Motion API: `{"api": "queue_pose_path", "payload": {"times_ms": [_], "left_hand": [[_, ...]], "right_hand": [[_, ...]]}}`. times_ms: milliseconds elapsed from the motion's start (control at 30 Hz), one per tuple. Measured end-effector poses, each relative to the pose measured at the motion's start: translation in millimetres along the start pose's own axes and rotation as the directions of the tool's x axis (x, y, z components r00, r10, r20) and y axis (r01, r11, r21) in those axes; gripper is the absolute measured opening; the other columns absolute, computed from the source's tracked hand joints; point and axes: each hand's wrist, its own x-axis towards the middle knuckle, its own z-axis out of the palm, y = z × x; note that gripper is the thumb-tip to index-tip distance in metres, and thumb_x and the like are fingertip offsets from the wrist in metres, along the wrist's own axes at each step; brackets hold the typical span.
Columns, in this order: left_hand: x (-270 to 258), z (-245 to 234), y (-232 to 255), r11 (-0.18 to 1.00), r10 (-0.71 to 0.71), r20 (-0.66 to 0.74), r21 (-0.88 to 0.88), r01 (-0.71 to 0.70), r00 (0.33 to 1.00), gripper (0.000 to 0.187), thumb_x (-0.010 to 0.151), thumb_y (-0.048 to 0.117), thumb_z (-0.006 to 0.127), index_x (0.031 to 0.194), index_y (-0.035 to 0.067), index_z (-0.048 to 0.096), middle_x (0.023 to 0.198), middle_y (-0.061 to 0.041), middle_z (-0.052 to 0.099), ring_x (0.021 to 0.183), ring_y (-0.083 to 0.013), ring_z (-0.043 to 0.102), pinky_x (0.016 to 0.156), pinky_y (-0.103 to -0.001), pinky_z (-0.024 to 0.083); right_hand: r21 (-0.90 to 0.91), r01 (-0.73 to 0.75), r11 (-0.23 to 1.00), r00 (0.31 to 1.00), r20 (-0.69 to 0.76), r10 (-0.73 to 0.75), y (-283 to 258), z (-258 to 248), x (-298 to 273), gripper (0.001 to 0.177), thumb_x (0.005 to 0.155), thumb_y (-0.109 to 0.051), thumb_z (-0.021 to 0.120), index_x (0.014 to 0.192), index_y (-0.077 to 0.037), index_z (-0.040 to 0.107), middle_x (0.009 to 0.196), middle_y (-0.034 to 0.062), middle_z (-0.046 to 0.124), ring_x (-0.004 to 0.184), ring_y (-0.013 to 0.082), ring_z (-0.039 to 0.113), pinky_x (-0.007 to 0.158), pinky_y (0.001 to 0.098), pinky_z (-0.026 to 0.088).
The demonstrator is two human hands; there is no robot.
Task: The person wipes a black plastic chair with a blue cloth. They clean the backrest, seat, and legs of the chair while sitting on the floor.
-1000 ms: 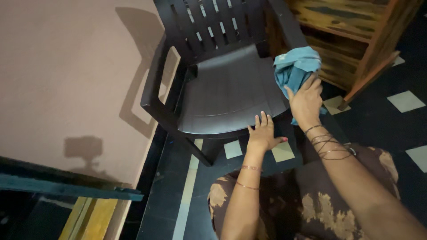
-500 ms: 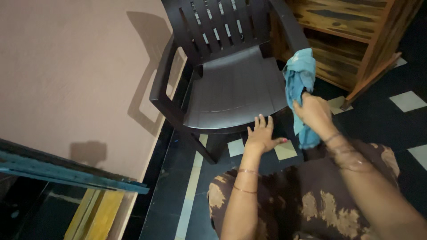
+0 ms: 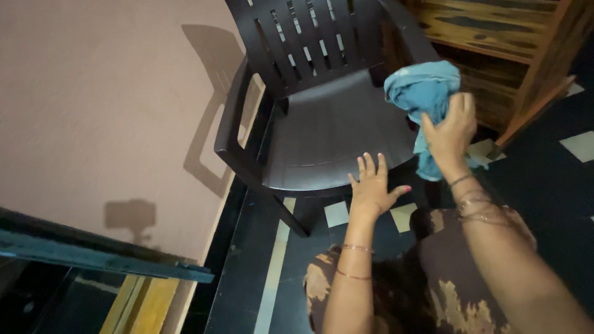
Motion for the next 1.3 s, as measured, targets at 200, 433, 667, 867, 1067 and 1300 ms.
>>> {"api": "queue_pose_path", "payload": {"times_ms": [200,433,667,867,1067,1300], "left_hand": [[17.0,-8.9,9.3,0.999,0.019,-0.016,-0.028,-0.019,1.0,0.118,0.079,0.071,0.066,0.163,0.005,0.016,0.168,-0.029,0.01,0.157,-0.0421,0.006,0.117,-0.068,0.015],[27.1,-20.4,2.5,1.0,0.001,-0.017,-0.012,-0.001,1.0,0.118,0.079,0.071,0.067,0.162,0.005,0.016,0.167,-0.03,0.01,0.156,-0.043,0.005,0.117,-0.069,0.015],[34.6,-16.9,1.6,0.999,-0.009,0.089,0.049,0.004,0.996,0.117,0.08,0.07,0.068,0.162,0.007,0.013,0.167,-0.029,0.007,0.156,-0.0434,0.002,0.117,-0.071,0.012],[32.5,-8.7,20.2,0.998,0.051,0.049,0.033,-0.053,0.998,0.122,0.078,0.066,0.071,0.163,0.01,0.005,0.167,-0.031,0.0,0.156,-0.0443,0.001,0.115,-0.072,0.014],[37.0,-8.2,32.2,0.998,0.04,0.117,0.046,-0.045,0.992,0.124,0.079,0.067,0.072,0.163,0.01,0.001,0.166,-0.033,-0.001,0.156,-0.0457,0.0,0.115,-0.072,0.014],[46.3,1.4,34.7,0.989,-0.012,0.289,0.145,-0.031,0.957,0.121,0.078,0.068,0.071,0.163,0.012,0.005,0.168,-0.025,0.002,0.156,-0.041,0.004,0.116,-0.07,0.016]], "right_hand": [[-0.136,-0.194,0.972,0.976,0.078,0.205,3.7,28.4,-22.3,0.063,0.08,-0.006,0.078,0.13,0.007,0.044,0.125,0.0289,0.051,0.119,0.0459,0.052,0.103,0.0525,0.044],[-0.675,-0.203,0.709,0.427,0.591,0.685,89.8,39.0,-67.7,0.046,0.087,-0.033,0.077,0.124,-0.006,0.072,0.116,0.0191,0.075,0.109,0.0345,0.073,0.088,0.0473,0.059],[-0.358,-0.668,0.653,0.48,0.463,0.745,94.9,-34.6,-63.1,0.062,0.09,-0.024,0.072,0.143,-0.005,0.047,0.131,0.0223,0.063,0.117,0.0398,0.065,0.099,0.0511,0.053],[-0.019,-0.174,0.984,0.983,0.061,0.175,33.5,-13.1,-23.5,0.069,0.101,-0.004,0.064,0.163,0.001,0.036,0.161,0.034,0.034,0.155,0.0451,0.035,0.129,0.055,0.033],[-0.151,-0.141,0.978,0.972,0.166,0.166,112.6,72.8,-105.6,0.063,0.1,-0.007,0.053,0.15,0.023,0.029,0.156,0.0456,0.027,0.148,0.059,0.03,0.128,0.0594,0.024],[-0.036,-0.503,0.863,0.802,0.353,0.482,148.0,58.4,-162.9,0.063,0.091,-0.011,0.061,0.151,-0.003,0.043,0.147,0.0361,0.038,0.12,0.0564,0.049,0.102,0.0555,0.043]]}}
